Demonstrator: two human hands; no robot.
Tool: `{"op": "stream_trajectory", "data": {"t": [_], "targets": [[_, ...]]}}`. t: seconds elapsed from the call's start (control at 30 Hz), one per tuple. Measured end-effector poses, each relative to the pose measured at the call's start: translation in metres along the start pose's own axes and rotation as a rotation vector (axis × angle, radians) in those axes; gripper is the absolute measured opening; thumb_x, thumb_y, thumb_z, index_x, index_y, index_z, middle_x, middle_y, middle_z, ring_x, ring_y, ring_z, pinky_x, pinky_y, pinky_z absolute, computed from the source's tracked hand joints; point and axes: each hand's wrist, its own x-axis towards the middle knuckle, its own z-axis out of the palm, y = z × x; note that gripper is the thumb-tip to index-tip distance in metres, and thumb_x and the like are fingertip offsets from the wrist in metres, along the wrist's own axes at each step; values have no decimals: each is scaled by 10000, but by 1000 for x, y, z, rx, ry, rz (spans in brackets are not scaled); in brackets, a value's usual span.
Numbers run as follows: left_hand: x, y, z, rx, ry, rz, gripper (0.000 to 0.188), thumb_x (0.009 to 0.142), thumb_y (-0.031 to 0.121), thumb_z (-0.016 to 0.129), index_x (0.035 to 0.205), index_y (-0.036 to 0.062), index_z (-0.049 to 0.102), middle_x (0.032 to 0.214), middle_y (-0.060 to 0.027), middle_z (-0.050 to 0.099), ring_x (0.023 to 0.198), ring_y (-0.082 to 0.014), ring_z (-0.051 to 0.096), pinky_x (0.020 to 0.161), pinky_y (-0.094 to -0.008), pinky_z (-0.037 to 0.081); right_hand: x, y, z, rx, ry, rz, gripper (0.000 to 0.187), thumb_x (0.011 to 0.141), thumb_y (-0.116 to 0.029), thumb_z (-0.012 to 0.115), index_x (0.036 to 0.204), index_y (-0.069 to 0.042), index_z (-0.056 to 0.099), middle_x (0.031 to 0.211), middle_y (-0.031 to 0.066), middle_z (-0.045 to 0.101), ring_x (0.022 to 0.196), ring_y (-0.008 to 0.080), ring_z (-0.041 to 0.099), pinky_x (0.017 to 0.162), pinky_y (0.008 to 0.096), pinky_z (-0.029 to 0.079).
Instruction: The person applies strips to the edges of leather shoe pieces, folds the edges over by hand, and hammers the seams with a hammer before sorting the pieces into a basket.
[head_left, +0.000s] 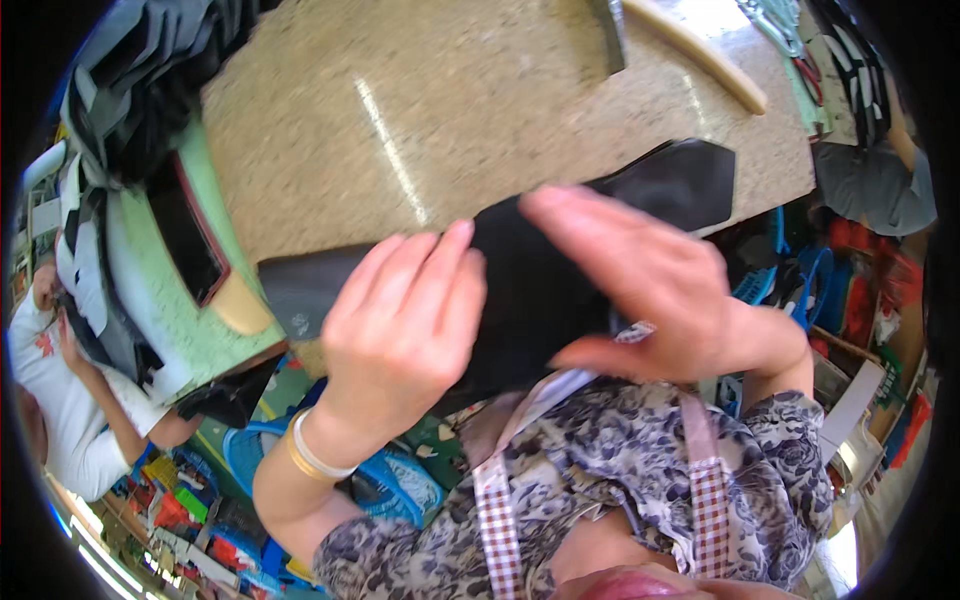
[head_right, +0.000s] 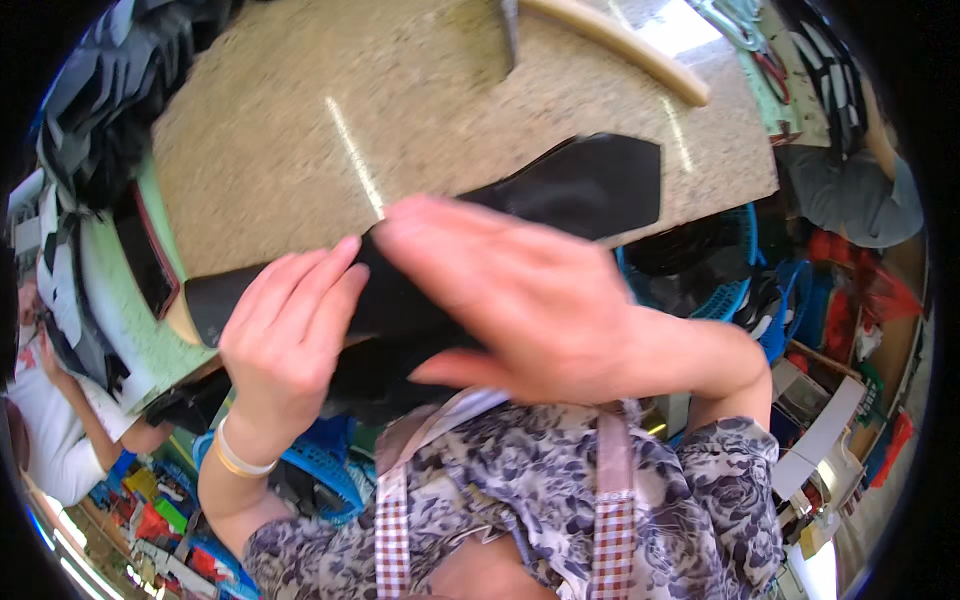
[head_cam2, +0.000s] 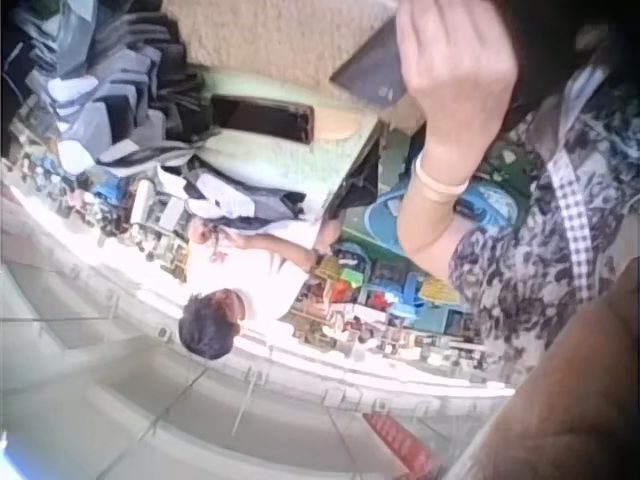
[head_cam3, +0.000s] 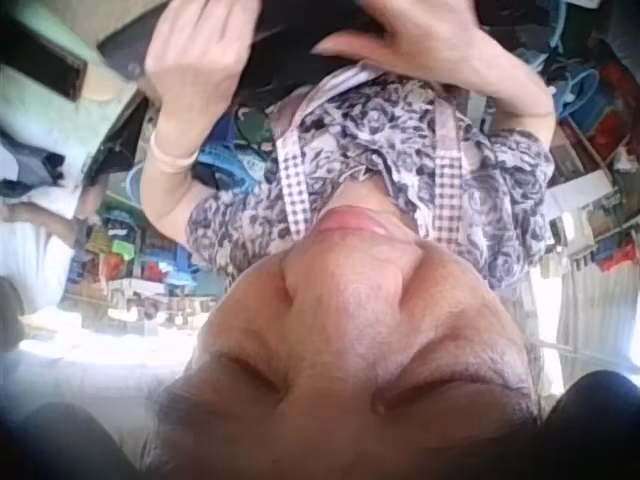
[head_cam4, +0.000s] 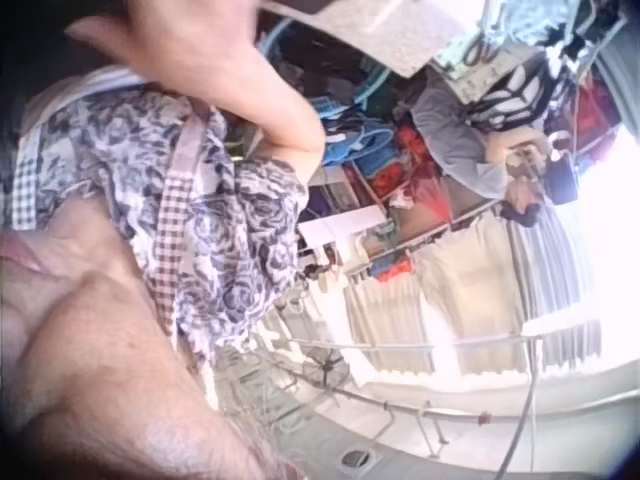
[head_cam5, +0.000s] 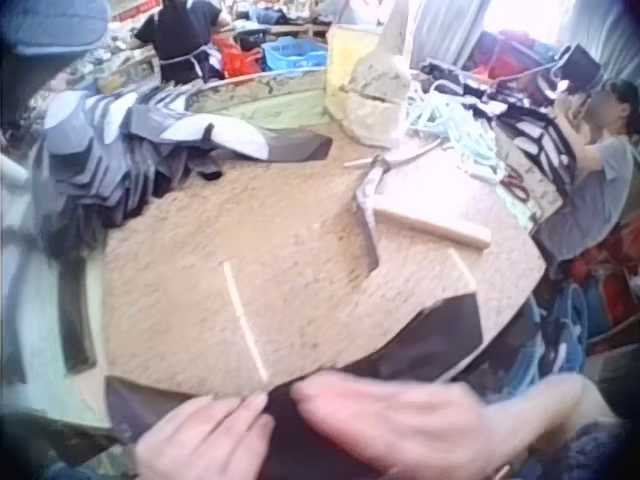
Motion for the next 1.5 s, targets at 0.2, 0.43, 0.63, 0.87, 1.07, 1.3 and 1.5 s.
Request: {"op": "stream_trajectory", "data": {"t": [0.2, 0.43, 0.63, 0.87, 1.07, 1.3, 1.5], "targets": [[-17, -34, -32, -163, 212, -189, 721, 624, 5, 814, 1274, 20, 502, 1239, -125, 602, 1090, -266, 595, 957, -389, 461, 31, -1, 51, -87, 166, 112, 388, 799, -32, 601, 1186, -26, 609, 944, 173, 691, 860, 294, 694, 660, 355, 566], [-22, -41, 8, -1014, 269, -812, 992, 635, -34, 809, 1460, 32, 261, 936, -43, 683, 775, -157, 634, 742, -267, 504, 31, 10, 37, 290, 61, 252, 255, 859, -70, 620, 1106, -26, 668, 945, 182, 687, 862, 311, 687, 698, 337, 543], [-20, -80, 7, -687, 155, -219, 471, 762, 88, 656, 1226, 68, 574, 797, -35, 692, 801, -164, 635, 749, -279, 491, 25, 4, 42, 25, -25, 43, 406, 751, -40, 634, 1157, -35, 638, 1184, 133, 647, 1109, 280, 624, 875, 356, 539], [-31, -82, -23, -15, -38, 253, 241, 758, 128, 606, 968, 107, 722, 1056, -8, 699, 995, -203, 638, 904, -387, 472, 8, -19, 62, -666, -147, -89, 400, 859, -115, 491, 1223, 8, 602, 1324, 123, 567, 1262, 246, 521, 1062, 373, 392], [-32, -11, -13, -324, -300, -103, 798, 705, 392, 721, 1377, 50, 459, 1441, -147, 448, 1351, -323, 397, 1125, -518, 231, 2, -15, 65, -649, -181, -153, 543, 835, -232, 450, 1265, 88, 534, 1355, 221, 509, 1294, 337, 471, 1096, 428, 347], [-41, 1, 12, -180, -154, -128, 770, 698, 387, 745, 1334, 32, 494, 1382, -156, 501, 1287, -310, 467, 1077, -479, 326, -24, 21, 22, -316, 38, -94, 379, 761, -91, 609, 1108, 60, 612, 1178, 200, 632, 1084, 322, 629, 877, 356, 539], [-10, 9, 31, -283, 196, 39, 308, 809, 127, 587, 1093, 27, 652, 1153, -91, 621, 1018, -237, 590, 876, -363, 490, -22, 20, 24, -201, 60, -133, 392, 734, -124, 657, 1070, 71, 609, 1164, 220, 628, 1050, 344, 638, 846, 371, 551]]}}
